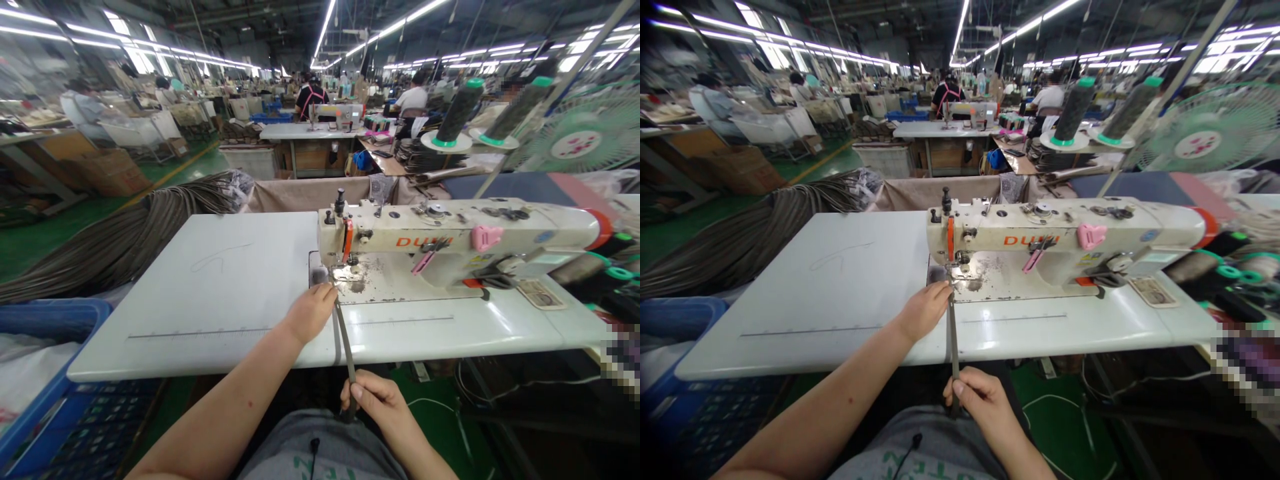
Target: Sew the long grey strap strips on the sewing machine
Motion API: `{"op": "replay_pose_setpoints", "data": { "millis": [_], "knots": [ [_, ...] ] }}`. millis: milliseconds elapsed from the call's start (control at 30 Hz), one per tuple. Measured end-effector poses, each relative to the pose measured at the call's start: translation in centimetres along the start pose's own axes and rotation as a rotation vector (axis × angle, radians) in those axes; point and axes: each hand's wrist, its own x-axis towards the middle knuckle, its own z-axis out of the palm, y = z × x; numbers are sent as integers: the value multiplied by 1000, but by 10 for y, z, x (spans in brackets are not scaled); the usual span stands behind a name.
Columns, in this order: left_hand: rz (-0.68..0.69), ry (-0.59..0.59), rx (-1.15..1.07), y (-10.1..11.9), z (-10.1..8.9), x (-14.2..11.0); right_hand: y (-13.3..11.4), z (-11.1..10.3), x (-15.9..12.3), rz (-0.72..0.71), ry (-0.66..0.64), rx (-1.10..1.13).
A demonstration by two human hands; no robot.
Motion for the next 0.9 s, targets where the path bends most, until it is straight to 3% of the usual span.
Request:
{"op": "replay_pose_setpoints", "data": {
  "millis": [367,633,767,900],
  "knots": [
    [-67,-46,-54,1,3,3,4,-2,1,-15,-18,-14],
    [-17,-36,-8,0,4,-2,3,-3,0,-75,-45,-36],
    [-7,-19,-6,0,4,-1,0,-1,2,-107,27,-62],
    [1,16,-18,0,4,0,5,2,5,-30,91,-6]
  ]
}}
